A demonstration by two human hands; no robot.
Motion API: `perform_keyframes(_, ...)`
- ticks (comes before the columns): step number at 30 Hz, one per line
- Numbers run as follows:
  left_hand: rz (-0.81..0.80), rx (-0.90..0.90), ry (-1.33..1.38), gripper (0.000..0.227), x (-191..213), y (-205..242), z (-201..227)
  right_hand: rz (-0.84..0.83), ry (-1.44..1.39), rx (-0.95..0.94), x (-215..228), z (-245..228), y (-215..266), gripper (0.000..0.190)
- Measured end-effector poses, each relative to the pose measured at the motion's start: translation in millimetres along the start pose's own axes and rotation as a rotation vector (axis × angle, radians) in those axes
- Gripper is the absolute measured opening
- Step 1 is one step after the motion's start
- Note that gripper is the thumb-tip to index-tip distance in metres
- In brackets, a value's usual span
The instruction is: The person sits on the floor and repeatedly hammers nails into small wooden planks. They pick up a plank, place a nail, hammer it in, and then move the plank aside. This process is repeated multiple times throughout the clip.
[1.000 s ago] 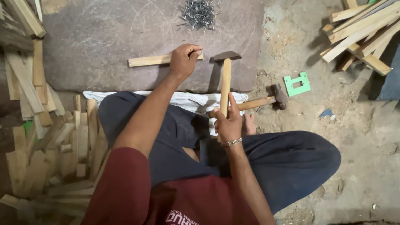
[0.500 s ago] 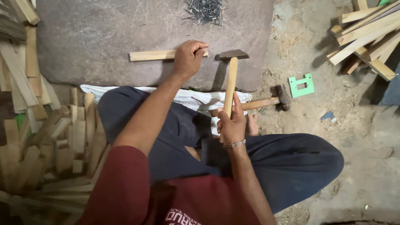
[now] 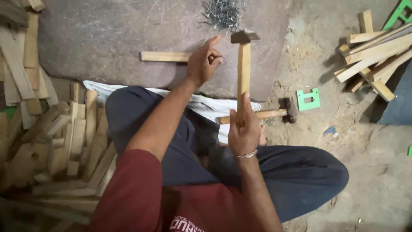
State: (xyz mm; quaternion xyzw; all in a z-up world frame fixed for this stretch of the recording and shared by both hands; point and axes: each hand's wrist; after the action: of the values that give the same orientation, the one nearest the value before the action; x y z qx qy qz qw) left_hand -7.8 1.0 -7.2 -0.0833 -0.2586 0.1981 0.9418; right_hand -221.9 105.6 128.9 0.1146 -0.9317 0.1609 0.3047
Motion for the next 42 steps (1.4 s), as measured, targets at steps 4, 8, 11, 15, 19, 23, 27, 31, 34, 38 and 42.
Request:
perform_keyframes(4,0.003,-0.014,0.006,0.074,-0.3,2.1,1.9,-0.134,0.059,-0.294,-9.1,-4.1,-7.7,0.060)
perform_keyframes(8,0.000,-0.032,0.060,0.082,2.4,3.4,0.5,-0.111,-0.070,-0.271,5.8,-6.9,-14.1,0.058)
perform_keyframes(11,0.063,-0.119,0.104,0.086,5.7,3.5,-5.5,0.107,-0.117,0.093,19.5,-15.5,-7.9,0.058)
perform_keyframes(15,0.034,-0.056,0.186,0.087,7.3,3.2,-8.0,0.212,-0.020,0.179,12.8,-24.0,-2.2,0.056)
perform_keyframes(19,0.048,-0.055,0.187,0.086,9.0,-2.5,-9.9,-0.191,0.260,-0.281,-13.2,-10.6,-13.3,0.058)
perform_keyframes(23,0.016,-0.024,0.183,0.083,2.4,4.8,-16.6,-0.136,-0.016,-0.228,-8.8,11.9,2.9,0.064)
perform_keyframes(27,-0.011,-0.028,0.198,0.068,3.1,-0.4,-15.4,0.003,-0.053,0.059,6.9,21.1,34.8,0.068)
perform_keyframes(31,-0.041,-0.326,-0.196,0.050,53.0,0.7,-4.0,-0.033,-0.434,-0.652,6.4,27.1,36.0,0.071)
perform_keyframes(34,-0.295,-0.273,-0.671,0.028,97.7,2.9,2.0,-0.005,-0.659,-0.908,8.7,26.6,35.2,0.069)
perform_keyframes(38,-0.230,-0.109,-0.607,0.028,106.0,-9.7,0.4,0.071,-0.959,-0.997,9.6,27.8,30.6,0.076)
perform_keyframes(42,-0.283,0.353,-0.029,0.025,42.4,-60.5,28.1,0.057,-1.101,-1.010,19.2,30.0,25.9,0.078)
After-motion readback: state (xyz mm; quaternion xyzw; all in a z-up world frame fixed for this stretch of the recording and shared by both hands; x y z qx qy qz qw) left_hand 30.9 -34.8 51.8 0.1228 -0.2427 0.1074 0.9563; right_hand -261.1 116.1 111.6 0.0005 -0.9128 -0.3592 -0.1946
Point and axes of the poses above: each hand's wrist, its own y-axis away from the middle knuckle, its own x-axis out of the back of the hand, z = x × y, and after that the axes turned 5 degrees about -y, right-handed
